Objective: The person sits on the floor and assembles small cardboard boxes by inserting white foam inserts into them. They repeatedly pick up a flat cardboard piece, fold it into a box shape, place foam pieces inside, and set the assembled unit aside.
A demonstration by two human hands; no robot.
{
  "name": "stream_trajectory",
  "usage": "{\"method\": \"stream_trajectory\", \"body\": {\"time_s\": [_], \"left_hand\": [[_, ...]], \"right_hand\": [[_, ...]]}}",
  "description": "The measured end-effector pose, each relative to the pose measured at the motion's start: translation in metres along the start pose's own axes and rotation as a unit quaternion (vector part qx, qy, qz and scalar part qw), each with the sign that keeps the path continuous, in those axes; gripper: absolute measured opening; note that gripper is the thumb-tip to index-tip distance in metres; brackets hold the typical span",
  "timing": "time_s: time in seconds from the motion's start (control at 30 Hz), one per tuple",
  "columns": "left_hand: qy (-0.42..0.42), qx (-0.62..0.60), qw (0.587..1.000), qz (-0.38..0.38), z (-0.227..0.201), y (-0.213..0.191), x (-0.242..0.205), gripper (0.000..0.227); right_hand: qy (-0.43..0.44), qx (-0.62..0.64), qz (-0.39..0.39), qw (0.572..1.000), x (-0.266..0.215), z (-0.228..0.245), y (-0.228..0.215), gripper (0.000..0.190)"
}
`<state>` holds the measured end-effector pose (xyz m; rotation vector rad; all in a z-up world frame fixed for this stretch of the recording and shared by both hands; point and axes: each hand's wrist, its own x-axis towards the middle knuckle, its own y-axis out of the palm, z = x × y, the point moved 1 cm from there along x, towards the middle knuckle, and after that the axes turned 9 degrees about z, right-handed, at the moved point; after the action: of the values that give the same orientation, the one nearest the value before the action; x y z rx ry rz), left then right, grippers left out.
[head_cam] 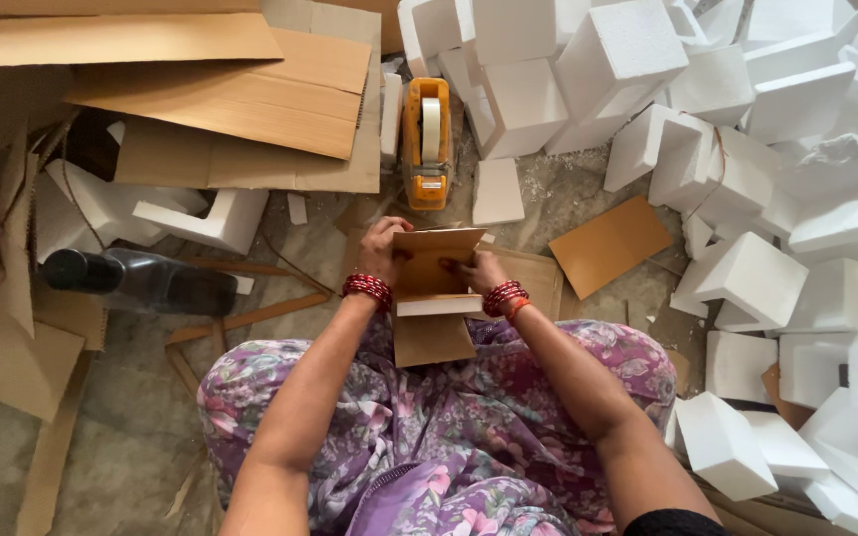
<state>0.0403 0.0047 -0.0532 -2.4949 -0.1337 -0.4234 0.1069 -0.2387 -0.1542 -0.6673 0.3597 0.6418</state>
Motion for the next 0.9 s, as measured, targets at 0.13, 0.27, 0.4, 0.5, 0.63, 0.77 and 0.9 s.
{"method": "stream_trajectory", "body": {"time_s": [0.13,0.27,0.4,0.5,0.63,0.77,0.9], "left_hand": [[-0.045,-0.021,0.999,0.022,-0.005,0.003,-0.001,0.021],[-0.047,-0.013,0.998,0.041,-0.009,-0.002,-0.001,0.028],[-0.058,0.019,0.997,0.043,-0.01,0.002,-0.001,0.034],[-0.037,0.003,0.999,0.029,-0.008,0.006,-0.002,0.034],[-0.027,0.01,0.999,0.034,-0.008,0.01,-0.001,0.039],[-0.049,0.079,0.994,0.056,-0.008,0.017,-0.002,0.051],[-0.046,0.149,0.985,0.075,-0.004,0.028,-0.002,0.052]], "right_hand": [[-0.012,-0.04,-0.02,0.999,0.017,-0.018,0.005,0.048],[-0.019,-0.207,-0.029,0.978,0.029,-0.018,0.015,0.056],[0.077,-0.255,-0.014,0.964,0.007,0.005,0.007,0.062],[0.086,-0.251,-0.004,0.964,-0.015,0.03,0.0,0.065],[0.119,-0.328,0.027,0.937,-0.018,0.051,-0.008,0.072],[0.121,-0.313,0.045,0.941,0.0,0.039,-0.007,0.074],[0.142,-0.316,0.028,0.938,0.022,0.006,-0.003,0.074]]}}
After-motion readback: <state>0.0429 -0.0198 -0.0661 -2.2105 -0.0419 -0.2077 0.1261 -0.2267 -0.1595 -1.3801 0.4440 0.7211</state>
